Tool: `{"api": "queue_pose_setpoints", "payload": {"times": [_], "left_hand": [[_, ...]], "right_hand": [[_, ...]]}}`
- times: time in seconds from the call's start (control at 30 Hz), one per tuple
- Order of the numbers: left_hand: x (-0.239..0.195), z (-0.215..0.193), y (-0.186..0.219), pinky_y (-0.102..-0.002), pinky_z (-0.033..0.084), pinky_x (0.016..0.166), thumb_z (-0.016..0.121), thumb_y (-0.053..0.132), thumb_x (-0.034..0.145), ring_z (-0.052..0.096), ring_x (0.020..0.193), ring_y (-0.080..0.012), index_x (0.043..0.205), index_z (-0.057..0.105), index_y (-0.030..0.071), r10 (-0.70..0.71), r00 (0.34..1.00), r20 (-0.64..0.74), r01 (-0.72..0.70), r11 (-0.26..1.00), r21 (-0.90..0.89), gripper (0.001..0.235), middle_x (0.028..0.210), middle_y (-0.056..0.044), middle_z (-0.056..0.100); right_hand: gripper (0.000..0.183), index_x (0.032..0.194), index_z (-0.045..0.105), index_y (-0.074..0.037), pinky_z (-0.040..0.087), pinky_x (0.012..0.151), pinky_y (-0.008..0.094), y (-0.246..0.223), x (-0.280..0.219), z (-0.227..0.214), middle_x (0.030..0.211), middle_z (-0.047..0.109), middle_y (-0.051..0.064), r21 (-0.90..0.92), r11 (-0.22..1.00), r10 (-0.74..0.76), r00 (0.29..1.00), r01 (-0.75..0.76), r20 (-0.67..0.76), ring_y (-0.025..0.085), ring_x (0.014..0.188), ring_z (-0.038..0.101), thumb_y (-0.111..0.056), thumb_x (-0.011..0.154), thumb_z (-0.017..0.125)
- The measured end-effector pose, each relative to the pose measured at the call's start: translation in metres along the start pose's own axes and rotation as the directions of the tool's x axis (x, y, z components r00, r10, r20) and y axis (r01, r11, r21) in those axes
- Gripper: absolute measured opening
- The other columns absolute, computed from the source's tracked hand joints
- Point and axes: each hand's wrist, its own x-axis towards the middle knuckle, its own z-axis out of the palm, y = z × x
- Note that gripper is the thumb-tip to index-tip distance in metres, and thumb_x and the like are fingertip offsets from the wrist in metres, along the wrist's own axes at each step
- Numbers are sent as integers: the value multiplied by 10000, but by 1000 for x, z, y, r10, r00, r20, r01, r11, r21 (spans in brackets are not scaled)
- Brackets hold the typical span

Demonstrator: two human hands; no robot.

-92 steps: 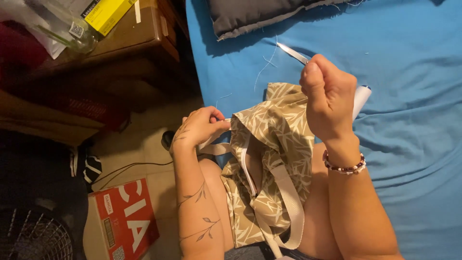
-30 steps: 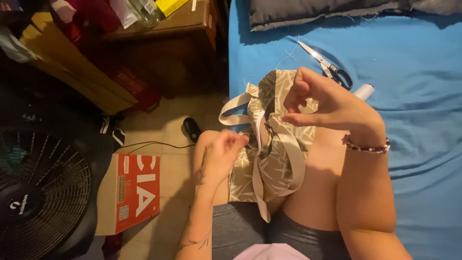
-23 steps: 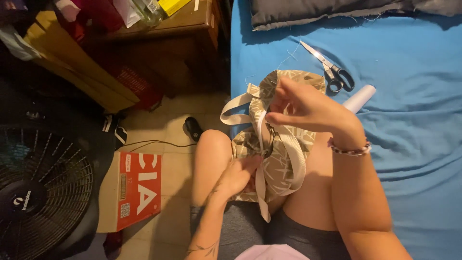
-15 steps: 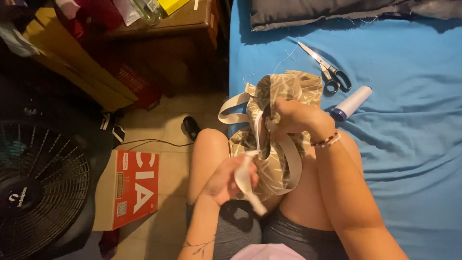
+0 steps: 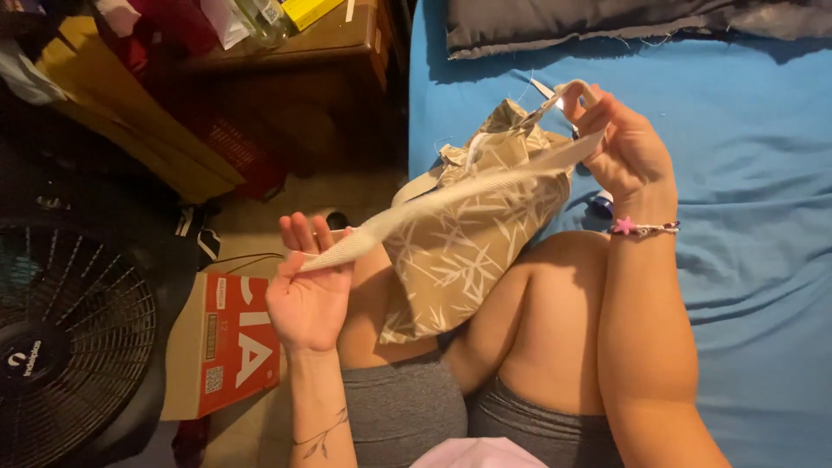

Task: The person sits on a bed and uses scissors to cut a thread, then threads a needle. They proceed to sew a white strap onto a beige patterned tote bag using a needle and thread.

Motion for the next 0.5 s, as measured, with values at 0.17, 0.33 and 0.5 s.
{"api": "queue_pose_setpoints", "payload": {"times": [0.17, 0.33, 0.5], "left_hand": [[-6, -11, -5, -502, 263, 1290, 456, -118, 899, 578, 1315, -223, 1324, 624, 139, 105, 992, 71, -75, 936, -343, 524, 1320, -33, 676], [-7, -14, -1, -466, 353, 1239, 416, -117, 933, 564, 1324, -215, 1366, 583, 123, 113, 992, 52, -89, 935, -344, 523, 1341, -41, 652], [-25, 1, -20, -471, 410, 1227, 399, -81, 959, 634, 1260, -312, 1316, 634, 59, 52, 968, 244, 1, 977, -213, 450, 1297, -147, 687]], "right_hand": [[333, 1303, 442, 95, 651, 803, 381, -3, 3, -4, 1263, 486, 232, 645, 737, 162, 979, -203, 123, 344, 830, 724, 113, 998, 575], [302, 1246, 447, 102, 663, 756, 290, -2, 6, -3, 1183, 580, 230, 433, 897, 106, 994, -87, -21, 255, 812, 736, 90, 978, 586], [495, 786, 269, -174, 457, 544, 240, 9, -3, -4, 937, 594, 131, -659, 727, -373, 917, 195, -140, 209, 636, 644, -178, 985, 722]]}}
